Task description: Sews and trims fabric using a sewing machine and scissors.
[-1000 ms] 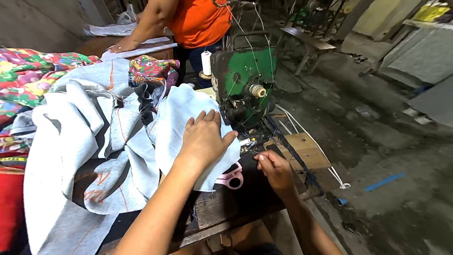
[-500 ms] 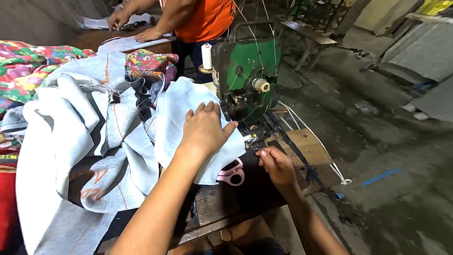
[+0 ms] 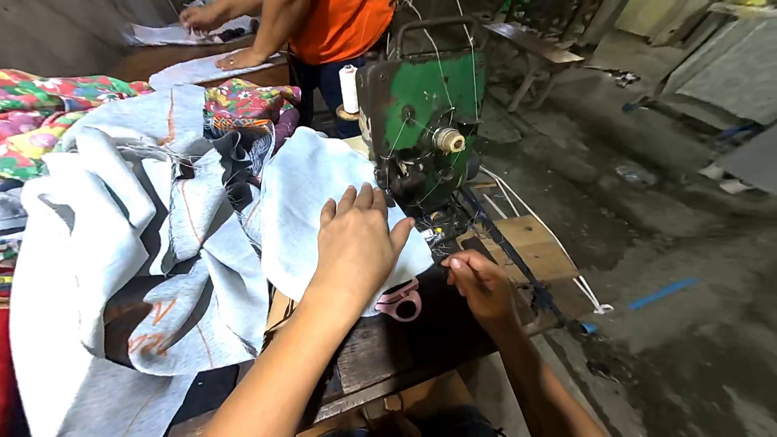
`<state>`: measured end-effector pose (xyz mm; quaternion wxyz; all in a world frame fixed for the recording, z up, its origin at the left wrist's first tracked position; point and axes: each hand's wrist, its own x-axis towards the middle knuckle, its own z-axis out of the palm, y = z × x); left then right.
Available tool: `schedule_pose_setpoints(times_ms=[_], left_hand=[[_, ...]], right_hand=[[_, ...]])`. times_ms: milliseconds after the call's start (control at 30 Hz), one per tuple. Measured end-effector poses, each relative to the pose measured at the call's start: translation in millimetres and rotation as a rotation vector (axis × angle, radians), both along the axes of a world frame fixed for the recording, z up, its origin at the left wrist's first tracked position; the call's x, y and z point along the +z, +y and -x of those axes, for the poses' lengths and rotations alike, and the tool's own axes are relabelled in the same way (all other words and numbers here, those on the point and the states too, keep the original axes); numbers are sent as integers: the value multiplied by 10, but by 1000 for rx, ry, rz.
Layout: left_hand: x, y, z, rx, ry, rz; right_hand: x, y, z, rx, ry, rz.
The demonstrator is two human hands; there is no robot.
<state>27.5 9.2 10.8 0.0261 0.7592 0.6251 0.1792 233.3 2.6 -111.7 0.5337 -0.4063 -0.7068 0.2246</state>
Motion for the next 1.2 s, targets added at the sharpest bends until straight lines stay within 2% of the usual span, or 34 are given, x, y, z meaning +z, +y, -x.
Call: schedule_pose_setpoints(times_ms=[233, 400, 567, 967, 1200], left_hand=[[30, 42, -6, 25, 8, 29], [22, 91, 142, -45, -49, 74], [52, 111, 179, -50, -39, 139], [133, 267, 372, -157, -37, 217], [180, 321, 349, -149, -11, 242]], right_hand=[[22, -35, 30, -7, -25, -3], [303, -47, 146, 76, -2, 244], [482, -19, 340, 165, 42, 258], [596, -134, 458, 322, 157, 343], [634, -90, 462, 300, 219, 359]])
